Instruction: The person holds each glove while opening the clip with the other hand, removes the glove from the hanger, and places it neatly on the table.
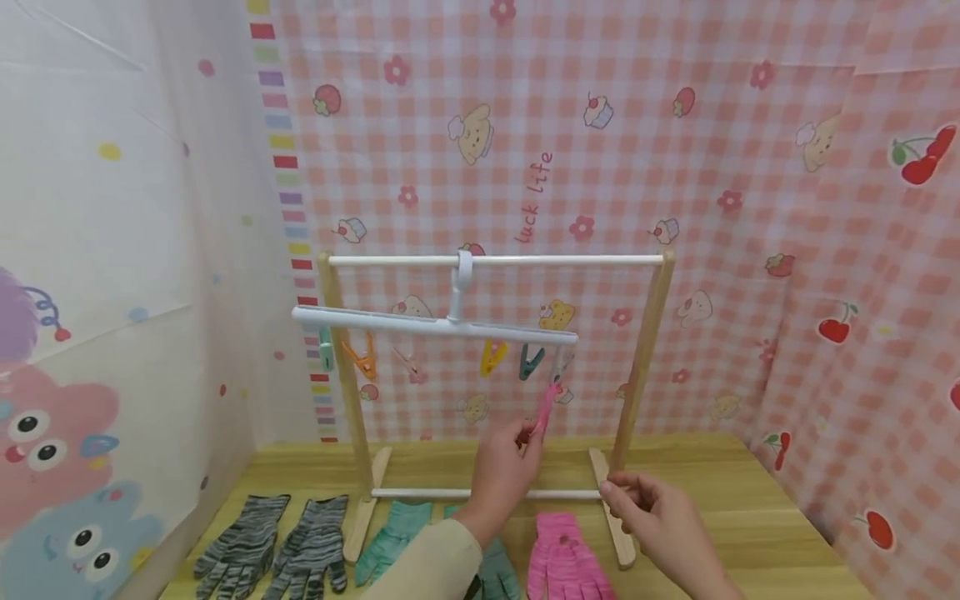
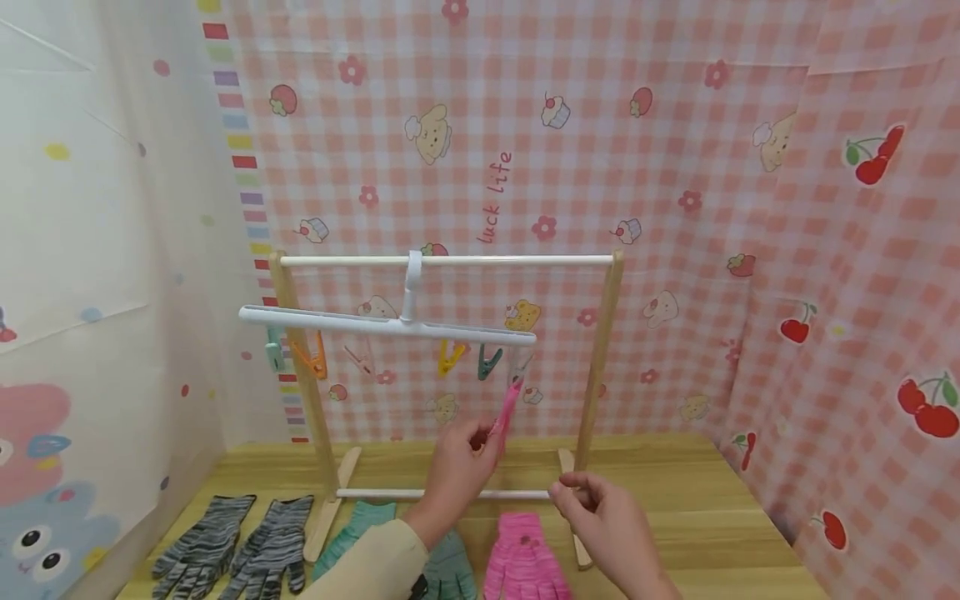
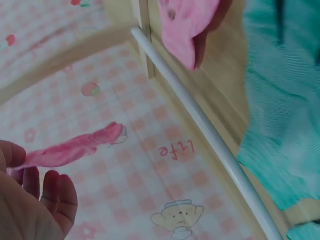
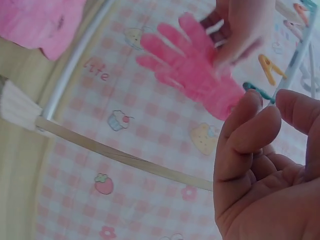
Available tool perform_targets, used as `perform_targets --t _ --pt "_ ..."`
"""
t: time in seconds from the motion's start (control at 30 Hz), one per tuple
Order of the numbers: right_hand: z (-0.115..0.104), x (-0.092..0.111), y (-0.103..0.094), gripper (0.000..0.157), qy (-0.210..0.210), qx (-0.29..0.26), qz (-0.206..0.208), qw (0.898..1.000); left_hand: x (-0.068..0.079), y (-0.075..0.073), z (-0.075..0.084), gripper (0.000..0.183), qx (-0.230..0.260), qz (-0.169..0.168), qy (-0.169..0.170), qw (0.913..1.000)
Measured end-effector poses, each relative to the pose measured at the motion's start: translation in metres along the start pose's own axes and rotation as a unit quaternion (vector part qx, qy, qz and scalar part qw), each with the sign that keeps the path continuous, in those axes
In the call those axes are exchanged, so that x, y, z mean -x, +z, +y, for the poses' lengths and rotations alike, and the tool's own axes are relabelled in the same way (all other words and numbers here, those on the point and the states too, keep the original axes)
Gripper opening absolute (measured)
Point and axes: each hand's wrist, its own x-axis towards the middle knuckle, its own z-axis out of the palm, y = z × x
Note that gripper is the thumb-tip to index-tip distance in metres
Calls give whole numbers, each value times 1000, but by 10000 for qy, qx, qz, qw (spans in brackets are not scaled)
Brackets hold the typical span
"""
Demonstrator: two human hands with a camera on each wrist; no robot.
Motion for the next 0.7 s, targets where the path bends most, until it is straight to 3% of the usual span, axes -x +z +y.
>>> perform_targets --t 0.2,0.43,0.6,0.7 --pt "-14 -5 -9 51 -240 -57 33 9997 25 -29 0 10 273 -517 21 9983" --pt "-40 3 -6 54 -656 108 488 9966 36 -40 9 8 410 -667 167 9968" --pt "-67 -2 6 53 -1340 844 1585 9746 40 -41 11 7 321 -550 138 9979" --pt "-82 -11 13 57 -1451 1305 2036 9594 42 -39 10 9 308 -423 237 9983"
